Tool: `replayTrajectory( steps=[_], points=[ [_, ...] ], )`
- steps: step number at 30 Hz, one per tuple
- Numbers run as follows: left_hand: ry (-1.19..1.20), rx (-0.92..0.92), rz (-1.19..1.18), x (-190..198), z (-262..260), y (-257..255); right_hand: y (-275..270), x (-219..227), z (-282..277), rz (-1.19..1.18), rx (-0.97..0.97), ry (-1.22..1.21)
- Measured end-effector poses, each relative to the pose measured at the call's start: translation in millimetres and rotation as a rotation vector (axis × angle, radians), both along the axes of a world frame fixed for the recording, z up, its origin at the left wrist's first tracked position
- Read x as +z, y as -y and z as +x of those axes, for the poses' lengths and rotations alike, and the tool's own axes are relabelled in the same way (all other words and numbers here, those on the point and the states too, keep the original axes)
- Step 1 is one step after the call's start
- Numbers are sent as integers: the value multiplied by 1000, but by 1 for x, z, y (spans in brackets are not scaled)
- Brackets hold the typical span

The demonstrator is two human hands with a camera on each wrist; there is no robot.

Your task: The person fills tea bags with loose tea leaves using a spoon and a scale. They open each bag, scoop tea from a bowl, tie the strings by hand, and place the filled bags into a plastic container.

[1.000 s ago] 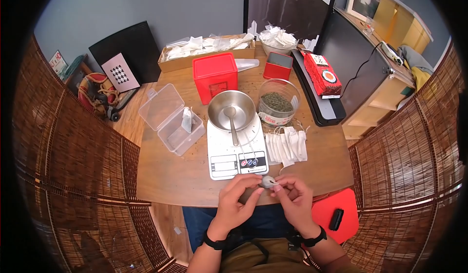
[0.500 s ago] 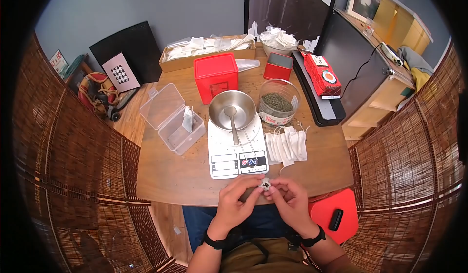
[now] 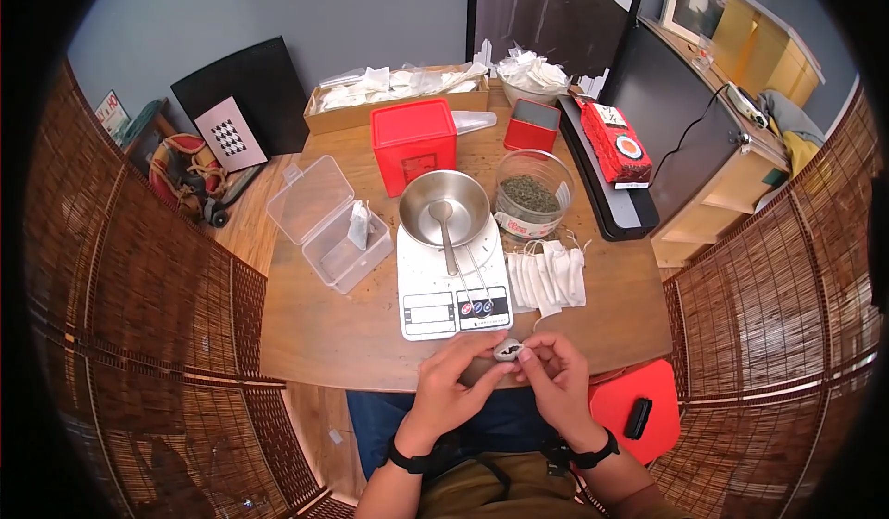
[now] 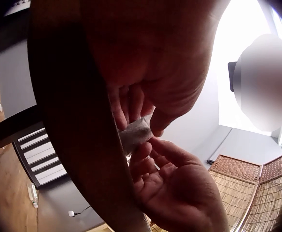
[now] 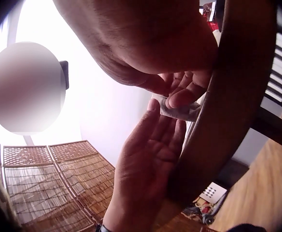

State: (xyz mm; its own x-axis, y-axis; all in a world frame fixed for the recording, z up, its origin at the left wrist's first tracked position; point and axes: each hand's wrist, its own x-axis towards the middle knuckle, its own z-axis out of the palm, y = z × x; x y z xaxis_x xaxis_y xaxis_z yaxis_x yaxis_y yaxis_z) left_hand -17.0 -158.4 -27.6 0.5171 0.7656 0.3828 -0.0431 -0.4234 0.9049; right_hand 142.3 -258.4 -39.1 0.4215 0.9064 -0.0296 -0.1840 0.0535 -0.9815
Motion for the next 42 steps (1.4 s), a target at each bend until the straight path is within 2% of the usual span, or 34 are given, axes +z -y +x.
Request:
replayTrajectory(
  steps=[7,9,10,12,15,16,18,22,24,26,28,32,34,35,42],
  points=[
    [-75,-21,57,-3,1,-4,0,-5,3,-8,44,-3],
    [-59,-7,37,-5,1,-3,-3,-9,3,50,-26,166],
    [-44,4,17,-6,1,-2,-3,-4,3,49,-24,166],
    [-43,27,-32,-9,-1,1,-1,13,4,-10,89,424],
    [-19,46,-83,-13,-2,2,2,18,4,-81,165,533],
    [5,44,-87,-14,-3,2,2,15,4,-80,167,535],
    [22,43,-49,-14,-3,0,3,3,5,-108,142,382],
    [53,51,19,-8,-1,-1,2,3,18,-6,118,435],
    [41,56,25,-9,-1,-1,-8,17,33,29,-23,293],
    [26,59,33,-10,-1,-1,-27,45,56,47,-33,271],
    [-4,60,55,-11,0,-1,-50,64,82,192,-109,380],
    [-10,73,27,-11,0,0,-100,84,130,141,-125,460],
    [-27,64,4,-10,-1,0,-123,90,149,90,-164,828],
    [-17,72,8,-11,-1,0,-133,91,155,110,-176,915],
    [27,52,10,-17,0,-1,-159,101,161,32,-113,1022]
  ],
)
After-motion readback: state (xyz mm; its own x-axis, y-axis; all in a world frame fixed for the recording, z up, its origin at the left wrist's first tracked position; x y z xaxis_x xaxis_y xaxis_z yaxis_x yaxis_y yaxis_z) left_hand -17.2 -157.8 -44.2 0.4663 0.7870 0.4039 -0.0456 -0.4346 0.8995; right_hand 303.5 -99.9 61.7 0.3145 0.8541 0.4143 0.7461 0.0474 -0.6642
